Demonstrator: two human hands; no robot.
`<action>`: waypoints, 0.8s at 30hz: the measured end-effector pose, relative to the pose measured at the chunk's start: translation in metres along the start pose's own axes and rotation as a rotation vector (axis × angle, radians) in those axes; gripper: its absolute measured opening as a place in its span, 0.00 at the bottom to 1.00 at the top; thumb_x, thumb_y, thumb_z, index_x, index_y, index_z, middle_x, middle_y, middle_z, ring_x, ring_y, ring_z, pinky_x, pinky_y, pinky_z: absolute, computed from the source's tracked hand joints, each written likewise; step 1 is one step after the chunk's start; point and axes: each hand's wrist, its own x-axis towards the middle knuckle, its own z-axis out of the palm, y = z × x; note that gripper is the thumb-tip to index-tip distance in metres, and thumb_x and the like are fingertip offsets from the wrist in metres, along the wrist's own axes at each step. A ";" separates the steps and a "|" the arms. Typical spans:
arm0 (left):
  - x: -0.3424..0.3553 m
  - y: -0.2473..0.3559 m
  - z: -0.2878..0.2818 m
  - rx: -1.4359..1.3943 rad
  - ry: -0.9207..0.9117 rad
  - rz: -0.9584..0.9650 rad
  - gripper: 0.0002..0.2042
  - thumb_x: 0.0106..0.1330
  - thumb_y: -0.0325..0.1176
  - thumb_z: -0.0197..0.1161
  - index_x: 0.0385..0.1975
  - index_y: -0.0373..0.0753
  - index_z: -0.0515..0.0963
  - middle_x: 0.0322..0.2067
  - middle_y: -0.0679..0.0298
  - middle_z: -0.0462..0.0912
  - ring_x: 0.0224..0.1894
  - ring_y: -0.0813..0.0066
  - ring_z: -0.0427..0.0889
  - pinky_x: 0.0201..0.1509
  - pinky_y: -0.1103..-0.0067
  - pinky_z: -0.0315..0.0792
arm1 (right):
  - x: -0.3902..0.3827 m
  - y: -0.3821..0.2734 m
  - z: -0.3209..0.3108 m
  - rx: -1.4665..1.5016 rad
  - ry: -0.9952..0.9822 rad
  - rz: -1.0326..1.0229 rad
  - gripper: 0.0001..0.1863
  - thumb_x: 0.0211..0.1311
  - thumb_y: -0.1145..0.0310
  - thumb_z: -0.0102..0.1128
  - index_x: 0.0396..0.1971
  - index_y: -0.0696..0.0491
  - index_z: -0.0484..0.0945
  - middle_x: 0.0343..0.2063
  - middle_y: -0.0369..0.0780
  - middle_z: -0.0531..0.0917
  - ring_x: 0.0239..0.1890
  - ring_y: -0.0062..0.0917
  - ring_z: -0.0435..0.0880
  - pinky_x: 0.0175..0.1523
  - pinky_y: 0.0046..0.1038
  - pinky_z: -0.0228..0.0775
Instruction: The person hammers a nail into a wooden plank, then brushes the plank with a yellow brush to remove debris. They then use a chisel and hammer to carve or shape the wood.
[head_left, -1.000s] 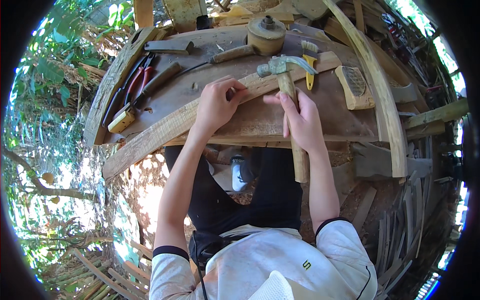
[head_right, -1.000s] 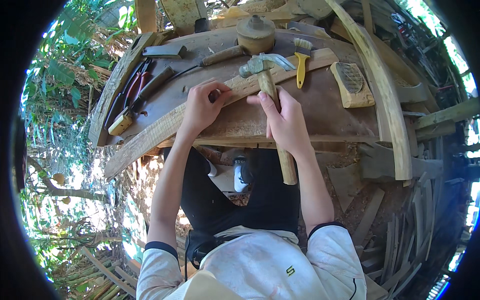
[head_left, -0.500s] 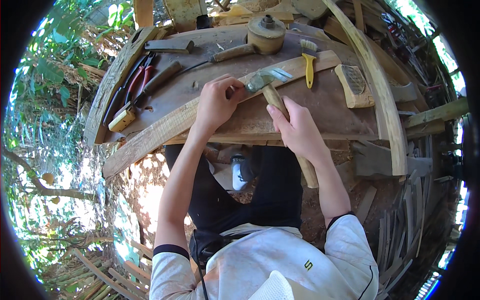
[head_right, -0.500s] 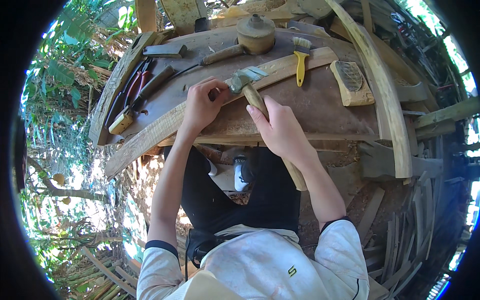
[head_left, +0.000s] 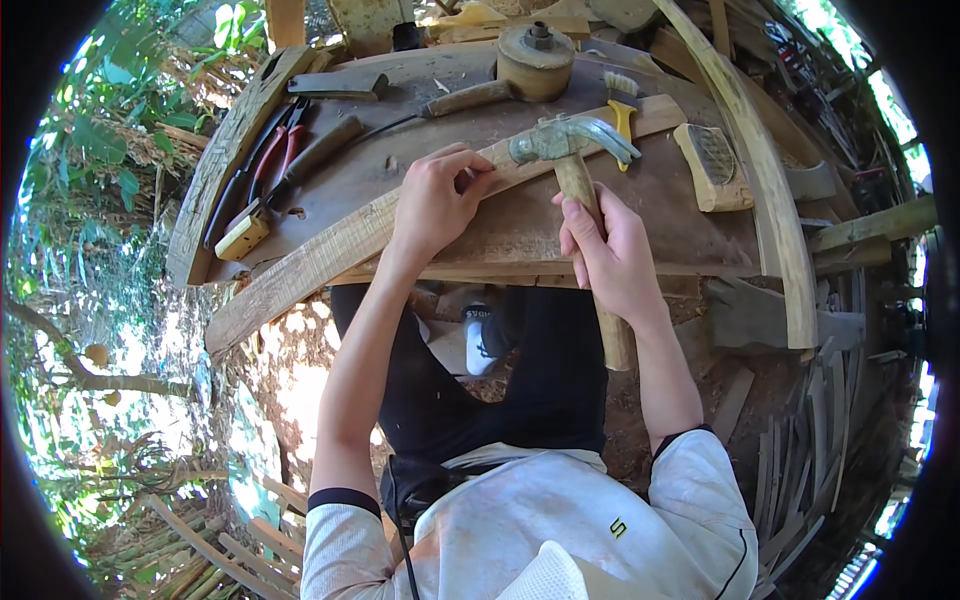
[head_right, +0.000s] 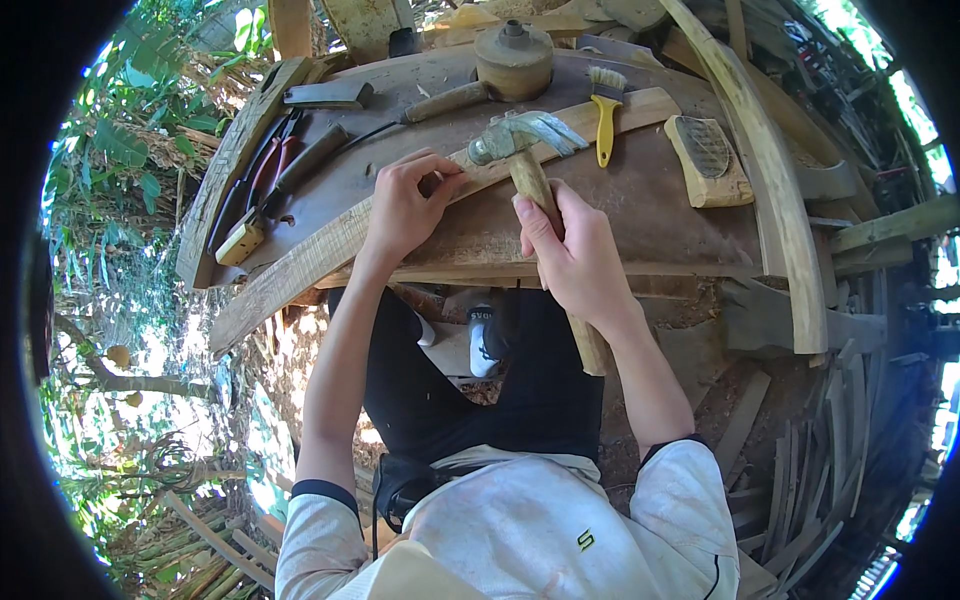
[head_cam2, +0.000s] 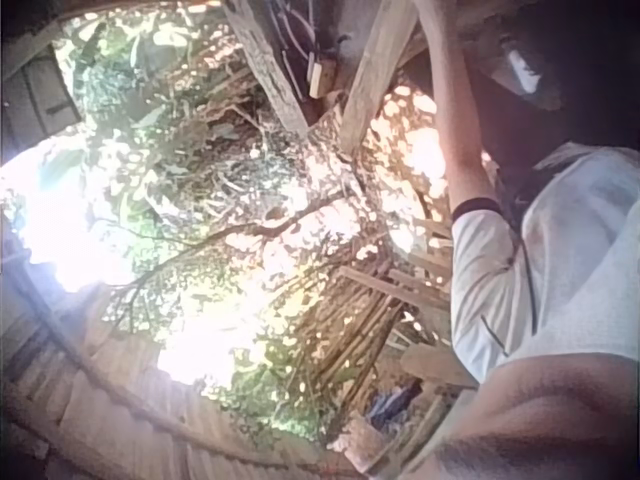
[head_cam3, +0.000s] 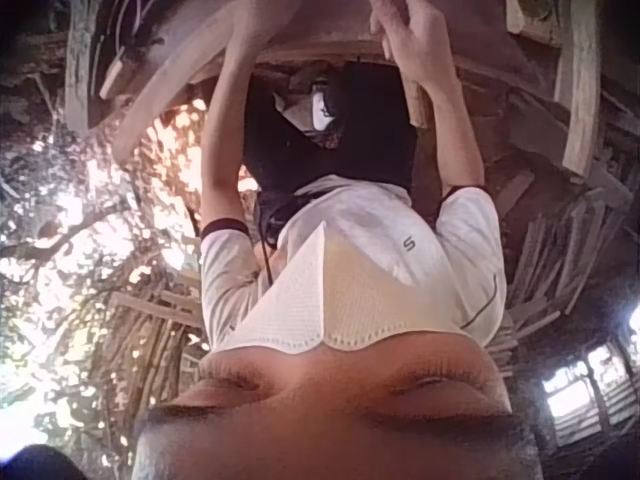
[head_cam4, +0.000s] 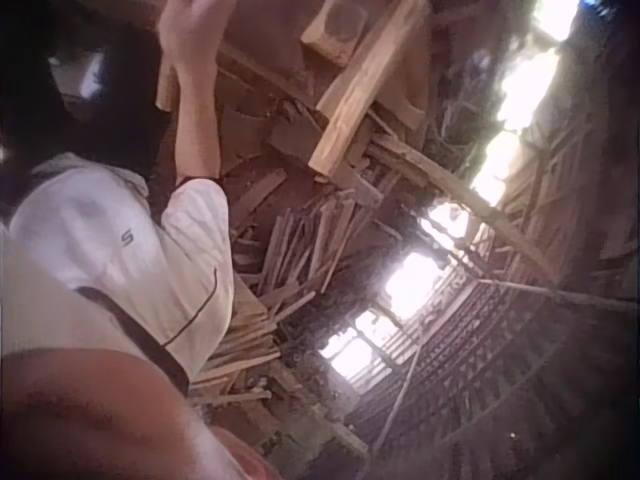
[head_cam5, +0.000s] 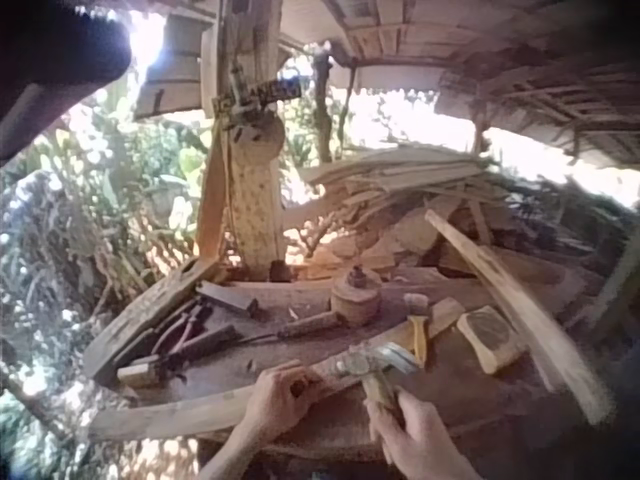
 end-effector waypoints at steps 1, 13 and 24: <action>0.000 -0.001 0.000 -0.004 0.004 0.004 0.05 0.61 0.25 0.72 0.34 0.32 0.85 0.30 0.58 0.85 0.26 0.72 0.81 0.34 0.76 0.75 | -0.001 0.001 0.001 0.009 -0.002 0.000 0.18 0.80 0.56 0.54 0.39 0.59 0.74 0.19 0.33 0.78 0.14 0.12 0.72 0.19 0.21 0.62; 0.000 0.000 -0.001 0.002 0.001 0.000 0.05 0.61 0.24 0.72 0.34 0.32 0.85 0.29 0.59 0.84 0.26 0.73 0.81 0.34 0.76 0.74 | -0.002 0.008 0.005 0.024 -0.018 0.036 0.17 0.81 0.59 0.52 0.49 0.60 0.77 0.23 0.34 0.77 0.13 0.10 0.68 0.19 0.16 0.60; -0.002 0.002 -0.001 0.045 -0.029 0.020 0.05 0.62 0.26 0.72 0.35 0.32 0.86 0.31 0.59 0.86 0.28 0.69 0.84 0.35 0.75 0.76 | 0.010 -0.004 0.004 -0.260 -0.063 -0.017 0.17 0.78 0.60 0.57 0.38 0.61 0.75 0.18 0.42 0.78 0.20 0.25 0.79 0.28 0.33 0.67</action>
